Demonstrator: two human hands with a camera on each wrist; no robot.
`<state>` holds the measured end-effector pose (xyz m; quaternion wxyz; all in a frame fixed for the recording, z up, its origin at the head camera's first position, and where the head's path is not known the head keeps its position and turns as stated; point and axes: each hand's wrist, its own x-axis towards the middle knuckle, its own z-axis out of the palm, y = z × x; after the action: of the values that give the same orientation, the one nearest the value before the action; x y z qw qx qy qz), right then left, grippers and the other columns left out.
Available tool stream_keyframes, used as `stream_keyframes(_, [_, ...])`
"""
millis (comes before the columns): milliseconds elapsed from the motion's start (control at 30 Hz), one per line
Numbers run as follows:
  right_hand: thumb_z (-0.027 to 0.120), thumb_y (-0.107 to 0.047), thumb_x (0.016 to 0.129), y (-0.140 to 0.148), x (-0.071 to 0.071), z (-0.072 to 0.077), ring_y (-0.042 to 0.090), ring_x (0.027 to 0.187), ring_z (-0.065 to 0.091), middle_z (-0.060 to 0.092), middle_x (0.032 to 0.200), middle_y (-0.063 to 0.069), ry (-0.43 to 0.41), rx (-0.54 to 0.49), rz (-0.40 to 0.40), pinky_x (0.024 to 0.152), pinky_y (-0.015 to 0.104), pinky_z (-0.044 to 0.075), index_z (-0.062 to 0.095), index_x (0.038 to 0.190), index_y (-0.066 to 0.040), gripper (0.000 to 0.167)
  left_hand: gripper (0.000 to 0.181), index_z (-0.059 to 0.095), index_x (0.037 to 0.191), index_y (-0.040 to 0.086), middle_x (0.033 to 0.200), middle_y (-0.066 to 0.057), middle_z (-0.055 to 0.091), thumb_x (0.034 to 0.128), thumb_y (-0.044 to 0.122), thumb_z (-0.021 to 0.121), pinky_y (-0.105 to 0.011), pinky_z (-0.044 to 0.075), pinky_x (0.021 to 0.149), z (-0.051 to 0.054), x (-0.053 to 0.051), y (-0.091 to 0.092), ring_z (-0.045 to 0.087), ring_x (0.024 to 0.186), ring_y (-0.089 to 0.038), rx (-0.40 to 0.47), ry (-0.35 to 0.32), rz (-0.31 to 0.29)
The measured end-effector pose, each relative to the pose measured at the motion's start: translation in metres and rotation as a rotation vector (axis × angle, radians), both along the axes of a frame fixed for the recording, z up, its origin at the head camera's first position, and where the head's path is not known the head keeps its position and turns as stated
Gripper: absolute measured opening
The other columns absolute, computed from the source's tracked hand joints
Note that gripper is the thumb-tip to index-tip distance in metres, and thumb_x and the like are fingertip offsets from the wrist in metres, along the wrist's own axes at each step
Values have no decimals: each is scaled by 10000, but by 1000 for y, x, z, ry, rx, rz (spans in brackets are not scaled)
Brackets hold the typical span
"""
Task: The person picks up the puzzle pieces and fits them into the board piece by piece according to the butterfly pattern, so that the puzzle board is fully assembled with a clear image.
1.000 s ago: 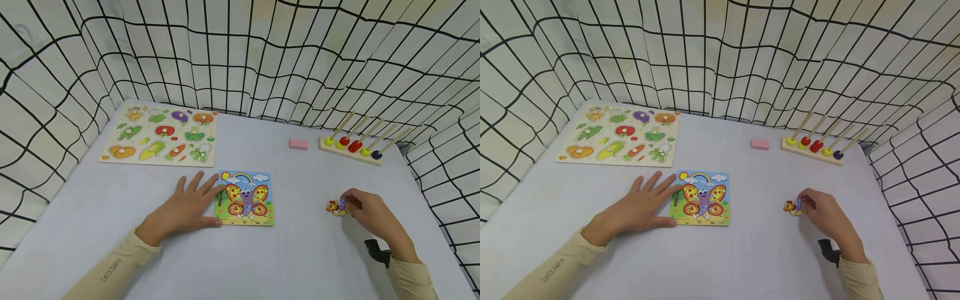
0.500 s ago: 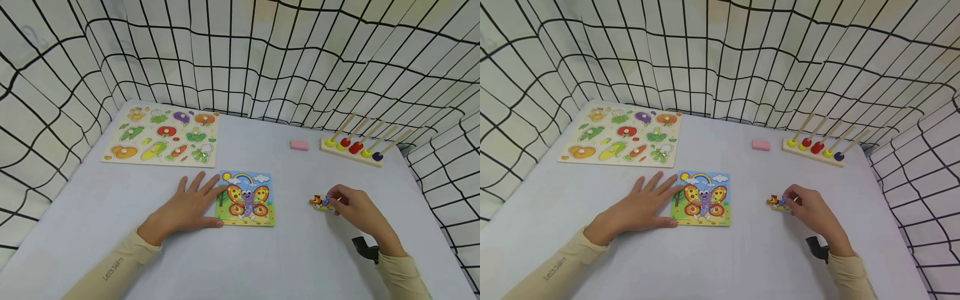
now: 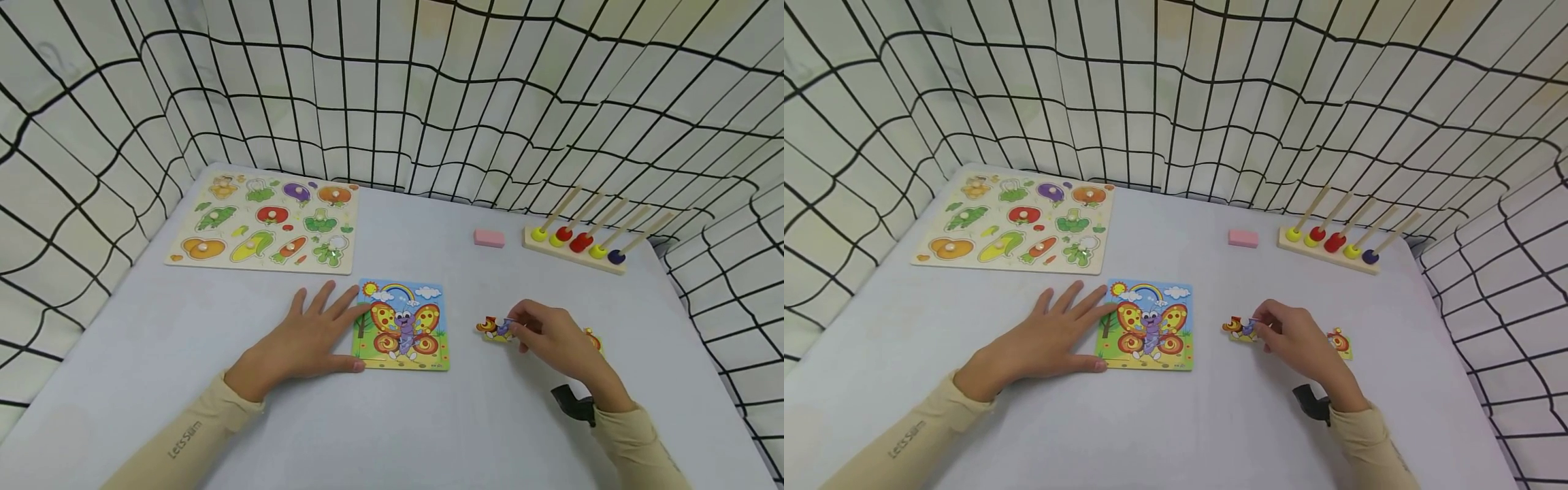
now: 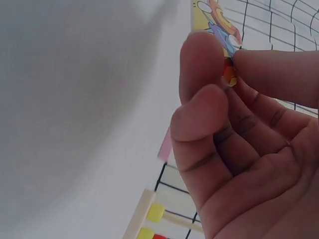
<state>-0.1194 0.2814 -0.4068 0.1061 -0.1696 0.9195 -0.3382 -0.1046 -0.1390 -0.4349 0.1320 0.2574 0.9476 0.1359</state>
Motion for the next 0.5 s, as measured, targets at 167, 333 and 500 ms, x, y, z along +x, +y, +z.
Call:
stream_keyframes(167, [694,-49,1043,-13,-2,-4,154,702,634,674,860,14,-9,-51,35,617,263,500,675,1104,-63,66,989,393,1674,182,1770,-148,203,894,659,772,-811,83,1178,0,0,0,97,1599,-513,4,-12,5])
stream_keyframes(333, [700,-36,1036,-27,-4,-9,157,692,633,679,867,15,-16,-65,69,633,262,512,677,1094,-65,69,991,397,1673,185,1769,-151,207,888,656,778,-811,84,1178,0,0,0,93,1599,-513,-1,-15,6])
stream_keyframes(500, [704,-43,1034,-41,-6,-13,150,684,640,692,869,6,-25,-85,113,659,270,536,678,1090,-67,66,997,397,1673,185,1768,-149,211,886,666,774,-811,88,1178,0,0,0,94,1599,-511,-6,-10,8])
